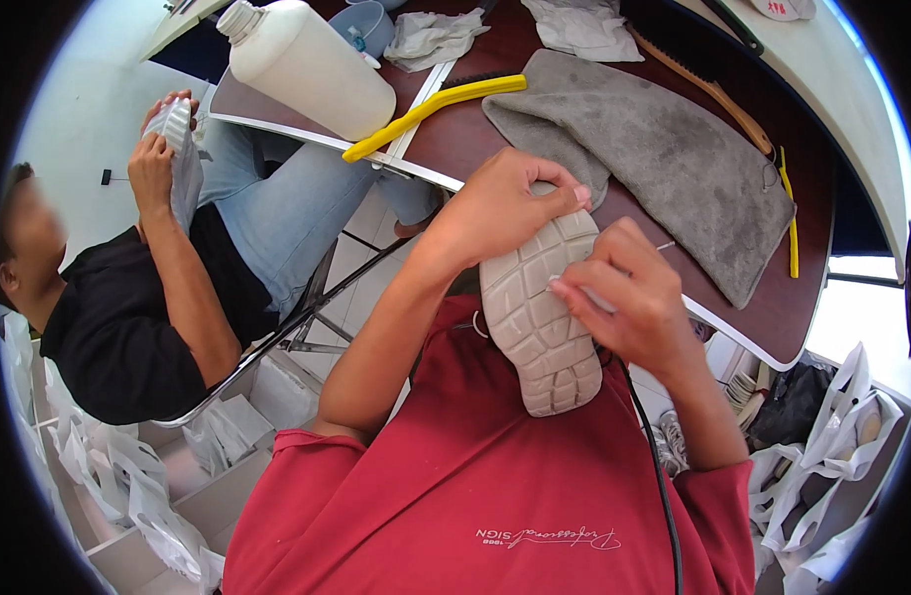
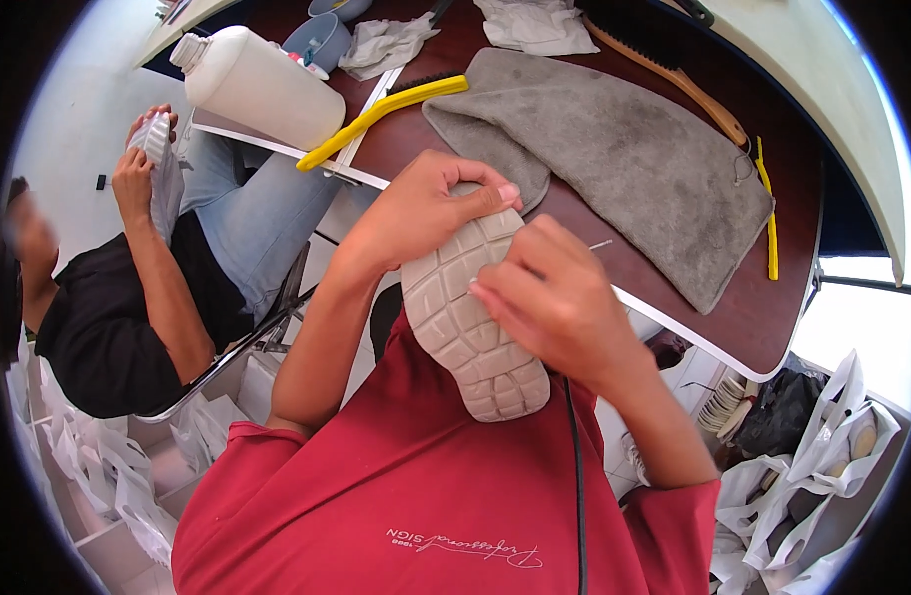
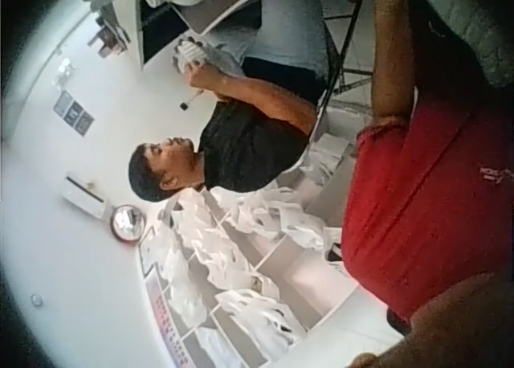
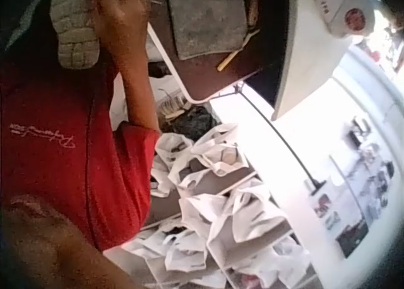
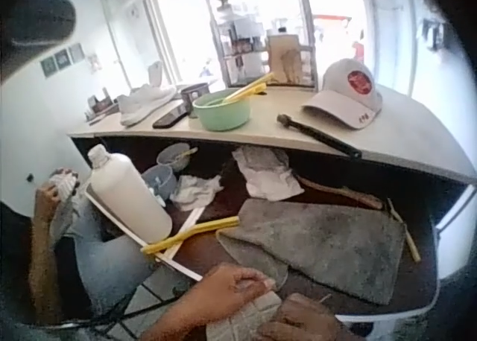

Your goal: Repairing the sole of a shoe by applying adhesive and cleaning the surface.

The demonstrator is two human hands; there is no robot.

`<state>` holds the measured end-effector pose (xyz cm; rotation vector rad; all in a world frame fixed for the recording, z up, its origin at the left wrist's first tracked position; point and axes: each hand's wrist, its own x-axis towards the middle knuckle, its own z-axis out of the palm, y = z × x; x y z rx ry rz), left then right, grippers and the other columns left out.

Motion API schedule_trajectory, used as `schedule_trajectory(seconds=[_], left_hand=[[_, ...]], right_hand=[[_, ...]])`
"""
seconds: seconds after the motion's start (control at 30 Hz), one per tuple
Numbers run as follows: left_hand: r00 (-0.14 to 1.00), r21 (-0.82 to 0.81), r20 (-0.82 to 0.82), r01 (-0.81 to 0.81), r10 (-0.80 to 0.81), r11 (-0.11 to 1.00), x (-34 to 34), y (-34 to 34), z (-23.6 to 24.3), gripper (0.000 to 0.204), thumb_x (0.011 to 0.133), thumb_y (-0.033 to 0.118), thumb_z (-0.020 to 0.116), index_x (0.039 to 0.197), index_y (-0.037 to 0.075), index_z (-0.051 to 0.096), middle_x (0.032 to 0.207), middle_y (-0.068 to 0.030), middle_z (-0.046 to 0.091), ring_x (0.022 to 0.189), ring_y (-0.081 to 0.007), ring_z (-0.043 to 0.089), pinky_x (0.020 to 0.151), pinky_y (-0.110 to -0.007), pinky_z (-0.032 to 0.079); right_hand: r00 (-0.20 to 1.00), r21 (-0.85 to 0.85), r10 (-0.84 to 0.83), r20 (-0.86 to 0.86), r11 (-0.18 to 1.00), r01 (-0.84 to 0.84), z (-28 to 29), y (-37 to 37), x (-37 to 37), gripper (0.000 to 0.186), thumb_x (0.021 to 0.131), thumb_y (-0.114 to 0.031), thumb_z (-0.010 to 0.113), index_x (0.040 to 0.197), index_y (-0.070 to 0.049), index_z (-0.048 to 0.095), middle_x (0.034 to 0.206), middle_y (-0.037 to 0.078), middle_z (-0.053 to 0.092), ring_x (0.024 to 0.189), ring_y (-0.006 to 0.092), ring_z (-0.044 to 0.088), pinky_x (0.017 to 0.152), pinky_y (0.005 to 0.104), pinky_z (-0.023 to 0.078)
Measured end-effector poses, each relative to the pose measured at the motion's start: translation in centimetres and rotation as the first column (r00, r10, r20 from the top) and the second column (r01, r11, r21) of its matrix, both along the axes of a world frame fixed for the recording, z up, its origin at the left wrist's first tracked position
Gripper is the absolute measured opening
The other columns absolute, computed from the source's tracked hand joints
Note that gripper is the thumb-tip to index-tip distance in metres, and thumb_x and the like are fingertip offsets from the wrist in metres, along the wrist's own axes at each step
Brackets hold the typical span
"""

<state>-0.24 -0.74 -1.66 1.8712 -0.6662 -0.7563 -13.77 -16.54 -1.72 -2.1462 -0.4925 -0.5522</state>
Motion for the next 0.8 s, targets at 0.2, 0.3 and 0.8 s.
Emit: schedule_trajectory(seconds=[0.2, 0.3, 0.8], left_hand=[[0.997, 0.005, 0.068, -0.031, 0.03, 1.0, -0.3, -0.5, -0.3, 0.032, 0.096, 0.029, 0.073, 0.099, -0.002, 0.078, 0.086, -0.0121, 0.077, 0.081, -0.0149, 0.066, 0.08, -0.033, 0.053], [0.994, 0.063, 0.112, -0.005, -0.002, 0.998, -0.2, -0.3, 0.0, 0.032, 0.097, 0.028, 0.073, 0.1, -0.003, 0.078, 0.09, -0.0085, 0.078, 0.086, -0.0103, 0.066, 0.084, -0.03, 0.052], [0.974, 0.093, 0.226, 0.008, -0.029, 0.996, -0.3, -0.8, 0.1, 0.031, 0.097, 0.03, 0.072, 0.1, -0.001, 0.079, 0.087, -0.011, 0.078, 0.079, -0.0141, 0.066, 0.081, -0.033, 0.053]], right_hand=[[0.999, -0.007, -0.01, -0.035, 1.0, 0.009, -0.1, 1.3, -0.8, 0.018, 0.076, -0.002, 0.083, 0.086, -0.005, 0.07, 0.078, 0.007, 0.051, 0.072, 0.0257, 0.053, 0.062, 0.0385, 0.044], [1.0, 0.017, 0.028, 0.001, 0.999, -0.028, 0.2, 1.4, -0.5, 0.017, 0.077, -0.001, 0.083, 0.087, -0.004, 0.07, 0.078, 0.006, 0.05, 0.073, 0.0257, 0.053, 0.064, 0.0381, 0.045], [0.986, -0.06, 0.158, 0.059, 0.986, -0.154, -0.2, 4.3, -1.2, 0.014, 0.079, -0.008, 0.078, 0.08, -0.007, 0.064, 0.081, 0.008, 0.051, 0.075, 0.0269, 0.054, 0.067, 0.0397, 0.046]])
